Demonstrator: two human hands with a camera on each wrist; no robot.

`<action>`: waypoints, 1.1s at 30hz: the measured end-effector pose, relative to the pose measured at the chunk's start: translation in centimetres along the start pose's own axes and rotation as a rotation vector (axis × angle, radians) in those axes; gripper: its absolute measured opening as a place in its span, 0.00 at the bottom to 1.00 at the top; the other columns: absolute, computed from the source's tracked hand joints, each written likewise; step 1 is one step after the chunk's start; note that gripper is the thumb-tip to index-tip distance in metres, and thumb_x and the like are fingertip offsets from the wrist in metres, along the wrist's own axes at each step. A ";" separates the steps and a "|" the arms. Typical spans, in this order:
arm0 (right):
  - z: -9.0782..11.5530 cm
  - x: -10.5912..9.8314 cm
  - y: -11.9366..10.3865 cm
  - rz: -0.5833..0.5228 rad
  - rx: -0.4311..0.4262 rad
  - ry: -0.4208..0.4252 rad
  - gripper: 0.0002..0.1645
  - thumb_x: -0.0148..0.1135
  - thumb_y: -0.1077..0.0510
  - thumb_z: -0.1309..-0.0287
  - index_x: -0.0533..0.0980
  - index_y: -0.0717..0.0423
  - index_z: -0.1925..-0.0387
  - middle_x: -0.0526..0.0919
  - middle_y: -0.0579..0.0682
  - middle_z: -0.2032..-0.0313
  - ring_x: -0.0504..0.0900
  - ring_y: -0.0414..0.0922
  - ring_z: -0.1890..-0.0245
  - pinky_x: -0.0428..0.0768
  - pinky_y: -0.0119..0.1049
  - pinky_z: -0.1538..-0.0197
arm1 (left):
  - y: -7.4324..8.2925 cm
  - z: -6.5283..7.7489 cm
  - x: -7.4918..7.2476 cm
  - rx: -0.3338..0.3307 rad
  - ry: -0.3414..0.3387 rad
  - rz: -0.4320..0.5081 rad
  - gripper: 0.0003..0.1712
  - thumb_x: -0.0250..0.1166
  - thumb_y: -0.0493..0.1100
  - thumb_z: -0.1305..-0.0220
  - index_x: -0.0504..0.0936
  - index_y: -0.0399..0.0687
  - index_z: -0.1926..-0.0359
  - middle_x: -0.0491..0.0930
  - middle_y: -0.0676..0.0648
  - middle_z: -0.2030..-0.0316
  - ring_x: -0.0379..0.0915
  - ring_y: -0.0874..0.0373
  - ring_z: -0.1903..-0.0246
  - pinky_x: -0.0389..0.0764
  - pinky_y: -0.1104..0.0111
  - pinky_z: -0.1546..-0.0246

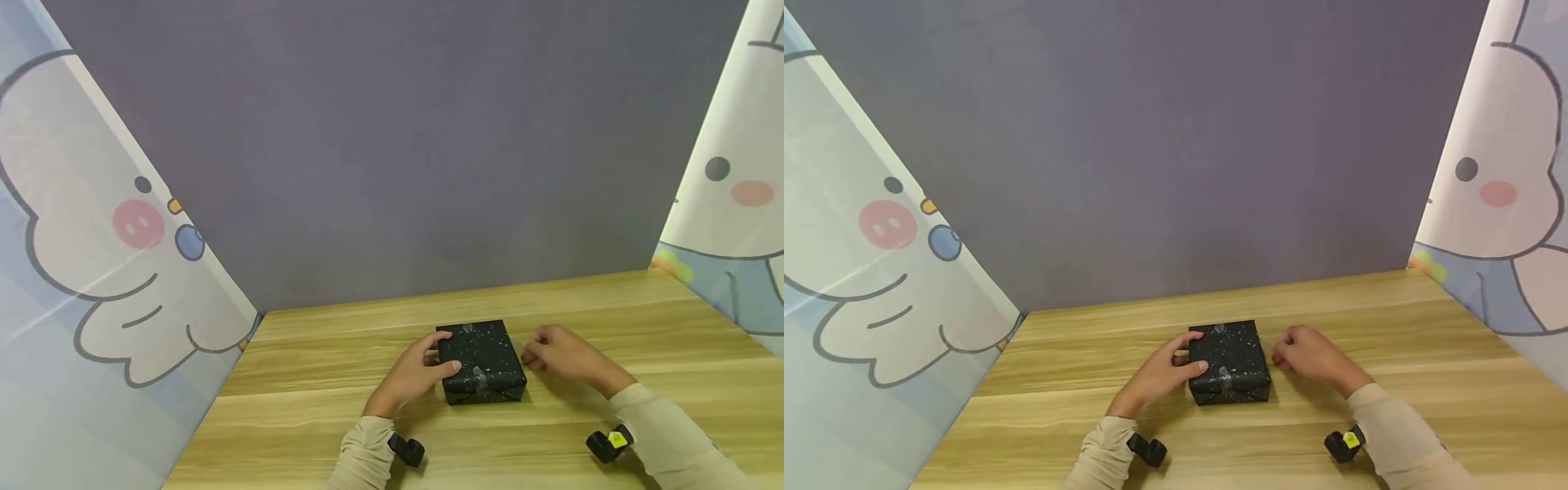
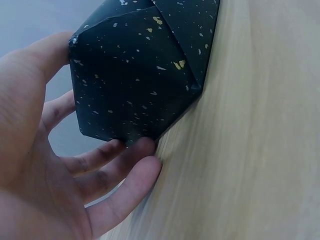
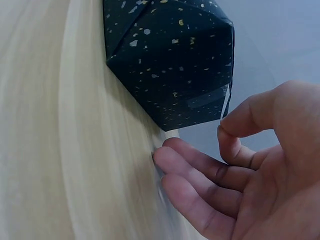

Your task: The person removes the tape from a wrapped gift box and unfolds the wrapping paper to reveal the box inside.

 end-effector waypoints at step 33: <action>-0.8 -0.5 0.6 -0.013 0.006 -0.004 0.14 0.46 0.64 0.27 0.76 0.70 0.62 0.83 0.55 0.66 0.83 0.48 0.67 0.81 0.40 0.67 | 0.4 -0.6 0.4 0.052 0.036 -0.053 0.32 0.67 0.62 0.35 0.69 0.75 0.31 0.61 0.56 0.29 0.70 0.53 0.38 0.76 0.55 0.47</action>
Point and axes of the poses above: each hand's wrist, its own z-axis away from the middle knuckle, its own x-axis out of the palm, y = z × x, the point moved 1 cm from there along -z, towards the middle knuckle
